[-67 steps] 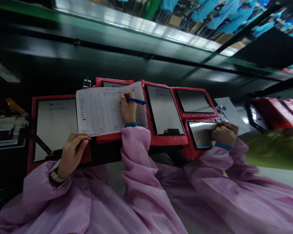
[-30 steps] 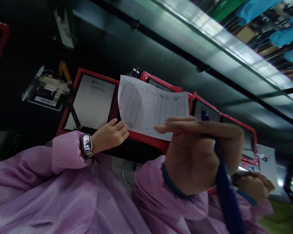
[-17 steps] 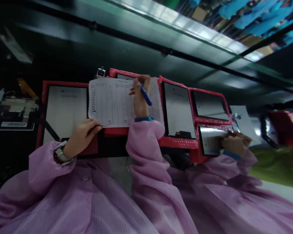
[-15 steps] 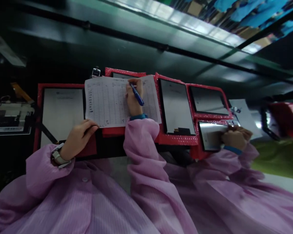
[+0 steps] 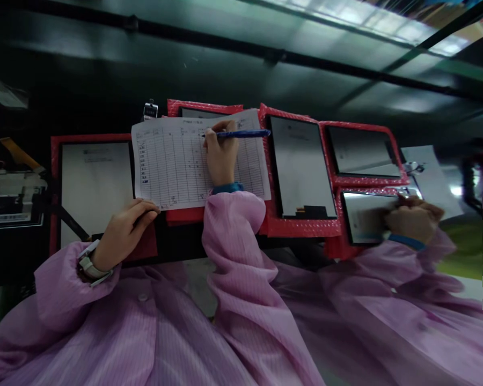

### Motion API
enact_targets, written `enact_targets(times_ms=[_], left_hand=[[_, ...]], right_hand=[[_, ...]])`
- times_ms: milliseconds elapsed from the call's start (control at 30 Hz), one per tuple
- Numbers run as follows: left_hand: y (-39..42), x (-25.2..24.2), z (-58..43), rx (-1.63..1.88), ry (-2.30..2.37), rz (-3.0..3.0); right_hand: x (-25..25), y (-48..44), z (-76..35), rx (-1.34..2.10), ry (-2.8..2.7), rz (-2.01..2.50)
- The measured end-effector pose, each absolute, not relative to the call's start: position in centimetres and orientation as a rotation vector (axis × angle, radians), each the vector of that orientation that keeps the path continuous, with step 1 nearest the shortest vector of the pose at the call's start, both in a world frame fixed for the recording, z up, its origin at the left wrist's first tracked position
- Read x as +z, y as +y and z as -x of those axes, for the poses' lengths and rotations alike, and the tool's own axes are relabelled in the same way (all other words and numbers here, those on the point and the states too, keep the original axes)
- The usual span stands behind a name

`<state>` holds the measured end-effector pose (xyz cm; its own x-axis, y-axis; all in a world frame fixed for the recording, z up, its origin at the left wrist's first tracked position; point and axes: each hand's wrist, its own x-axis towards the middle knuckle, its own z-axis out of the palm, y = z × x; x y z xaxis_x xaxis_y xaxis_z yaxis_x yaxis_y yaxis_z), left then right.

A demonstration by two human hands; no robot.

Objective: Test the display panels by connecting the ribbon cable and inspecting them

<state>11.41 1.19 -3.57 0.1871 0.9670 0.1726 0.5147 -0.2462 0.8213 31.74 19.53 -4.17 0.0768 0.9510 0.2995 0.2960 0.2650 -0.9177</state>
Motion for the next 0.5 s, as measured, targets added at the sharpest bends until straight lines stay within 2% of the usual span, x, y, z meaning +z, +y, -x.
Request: enact_targets(times_ms=[267, 500], left_hand=[[1.3, -3.5, -11.2, 0.945, 1.394, -1.887], [1.3, -3.0, -11.2, 0.954, 1.389, -1.874]], right_hand=[[-3.2, 19.3, -31.2, 0.579, -1.291, 1.376], [-2.7, 18.7, -31.0, 0.654, -1.398, 1.393]])
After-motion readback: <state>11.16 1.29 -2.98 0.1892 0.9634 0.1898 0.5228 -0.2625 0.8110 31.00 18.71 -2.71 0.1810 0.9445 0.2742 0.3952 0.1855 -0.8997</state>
